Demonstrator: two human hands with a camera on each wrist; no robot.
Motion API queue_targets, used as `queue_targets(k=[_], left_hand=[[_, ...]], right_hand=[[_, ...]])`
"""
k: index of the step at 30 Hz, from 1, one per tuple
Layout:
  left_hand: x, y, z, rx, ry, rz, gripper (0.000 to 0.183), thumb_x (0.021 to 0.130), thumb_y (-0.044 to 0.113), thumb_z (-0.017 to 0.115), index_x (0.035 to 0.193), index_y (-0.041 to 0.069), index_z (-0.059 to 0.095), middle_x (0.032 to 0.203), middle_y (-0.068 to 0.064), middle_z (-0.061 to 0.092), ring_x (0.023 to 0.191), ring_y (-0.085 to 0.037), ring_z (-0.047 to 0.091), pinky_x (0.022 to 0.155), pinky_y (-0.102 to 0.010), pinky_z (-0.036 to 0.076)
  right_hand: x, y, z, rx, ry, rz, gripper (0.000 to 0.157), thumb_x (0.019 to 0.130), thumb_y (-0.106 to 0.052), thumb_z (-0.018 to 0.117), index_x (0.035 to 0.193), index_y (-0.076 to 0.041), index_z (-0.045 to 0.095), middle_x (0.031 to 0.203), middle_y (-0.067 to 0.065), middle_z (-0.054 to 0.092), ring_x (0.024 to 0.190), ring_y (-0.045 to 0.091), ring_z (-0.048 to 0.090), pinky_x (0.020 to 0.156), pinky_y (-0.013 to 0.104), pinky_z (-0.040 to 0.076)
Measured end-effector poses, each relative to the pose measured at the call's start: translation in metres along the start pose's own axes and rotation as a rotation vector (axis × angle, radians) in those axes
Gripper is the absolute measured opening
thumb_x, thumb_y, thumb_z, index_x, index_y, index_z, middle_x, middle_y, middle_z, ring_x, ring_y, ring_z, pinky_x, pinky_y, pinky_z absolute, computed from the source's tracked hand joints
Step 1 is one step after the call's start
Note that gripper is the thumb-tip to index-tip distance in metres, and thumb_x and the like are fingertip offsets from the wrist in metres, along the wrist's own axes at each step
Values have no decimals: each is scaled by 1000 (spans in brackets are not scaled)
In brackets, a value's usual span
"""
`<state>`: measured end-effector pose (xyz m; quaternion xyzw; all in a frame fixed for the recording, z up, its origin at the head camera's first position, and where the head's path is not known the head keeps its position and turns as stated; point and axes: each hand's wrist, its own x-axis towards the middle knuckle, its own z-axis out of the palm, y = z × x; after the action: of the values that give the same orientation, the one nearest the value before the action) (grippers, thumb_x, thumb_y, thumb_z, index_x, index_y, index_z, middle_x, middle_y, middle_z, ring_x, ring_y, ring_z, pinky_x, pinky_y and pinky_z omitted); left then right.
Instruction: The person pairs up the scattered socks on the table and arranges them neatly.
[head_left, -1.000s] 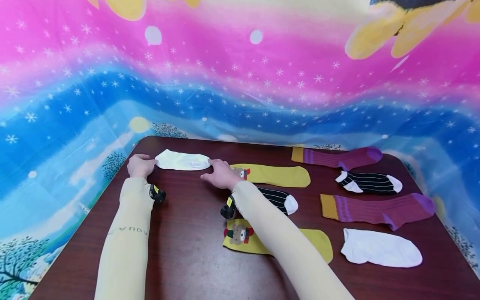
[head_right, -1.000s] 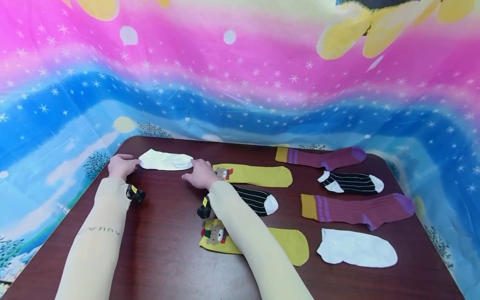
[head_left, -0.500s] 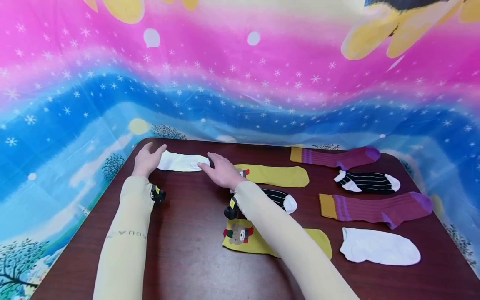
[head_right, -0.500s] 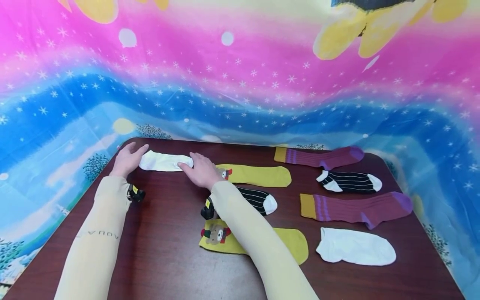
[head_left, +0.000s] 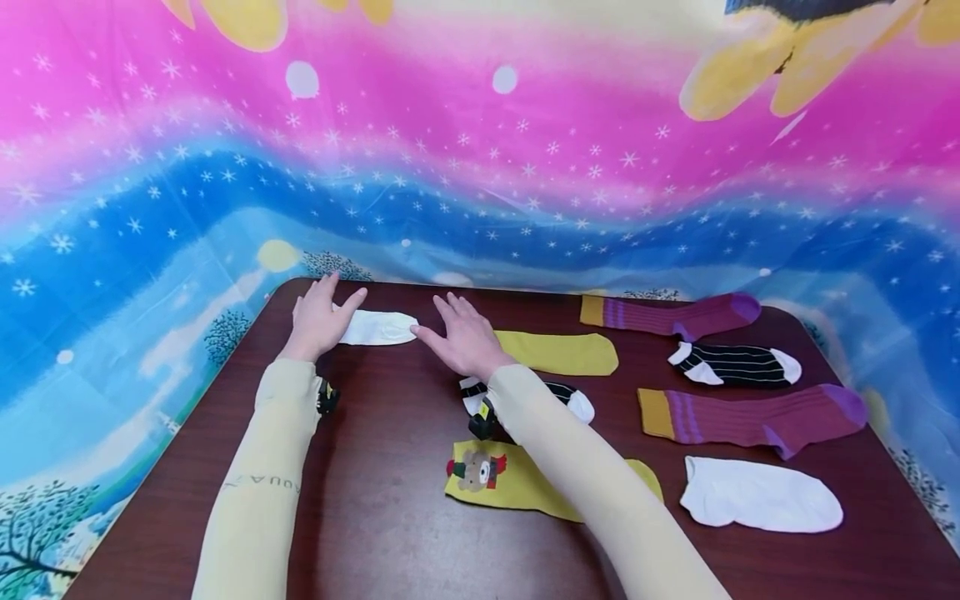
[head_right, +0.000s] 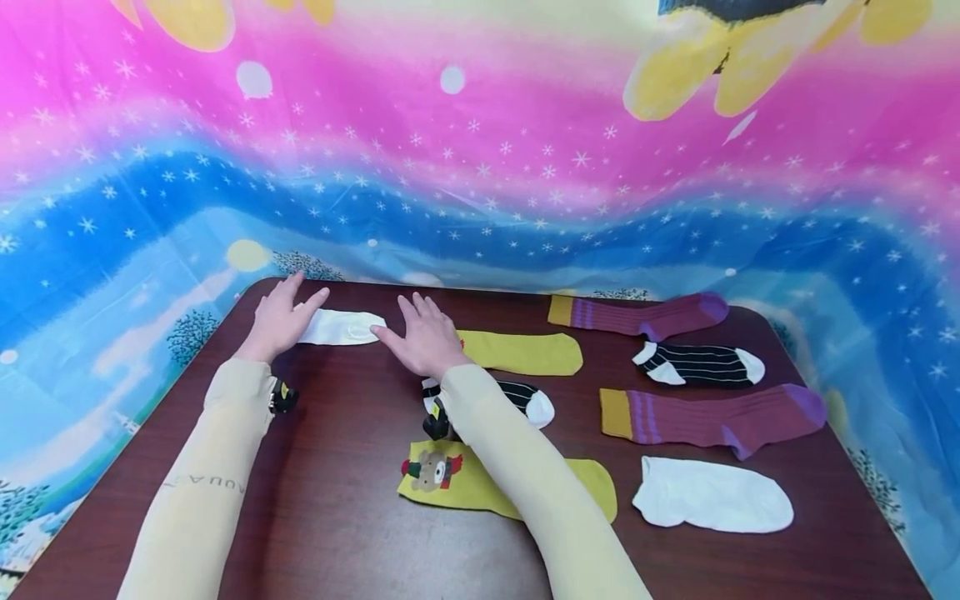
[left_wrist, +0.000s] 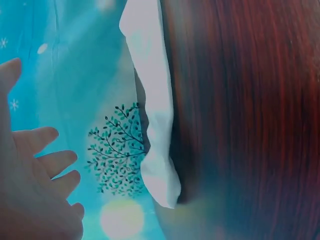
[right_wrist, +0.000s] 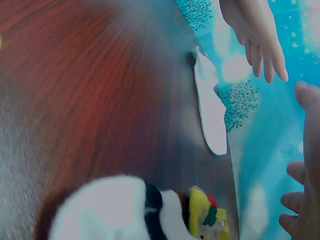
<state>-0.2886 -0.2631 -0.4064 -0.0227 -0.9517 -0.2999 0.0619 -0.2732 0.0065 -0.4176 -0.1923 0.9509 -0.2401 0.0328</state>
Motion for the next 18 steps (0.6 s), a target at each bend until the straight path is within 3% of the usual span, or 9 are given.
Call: queue_targets(k=[6, 12, 18], left_hand=[[2, 10, 7, 77, -3, 53, 94, 98, 72, 38, 162, 5, 22, 164, -26, 17, 152, -42, 5, 114, -66, -7], [-3, 21, 11, 138, -12, 87, 98, 94, 79, 38, 164, 13, 19, 167, -21, 13, 153, -39, 1, 112, -68, -10], [-7, 31, 15, 198, -13, 135, 100, 90, 81, 43, 164, 18, 19, 168, -17, 11, 154, -36, 1, 111, -71, -4]], right_hand=[[-4, 7, -9, -42, 42, -16, 89, 91, -81, 39, 164, -32, 23, 170, 4, 11, 154, 30, 8, 118, 56, 15], [-8, 15, -19, -75, 82, -1, 93, 87, -87, 37, 163, -35, 23, 169, 5, 12, 153, 34, 9, 118, 57, 13], [-14, 24, -28, -127, 104, 10, 97, 85, -90, 33, 163, -35, 22, 169, 7, 12, 154, 33, 5, 119, 56, 12]])
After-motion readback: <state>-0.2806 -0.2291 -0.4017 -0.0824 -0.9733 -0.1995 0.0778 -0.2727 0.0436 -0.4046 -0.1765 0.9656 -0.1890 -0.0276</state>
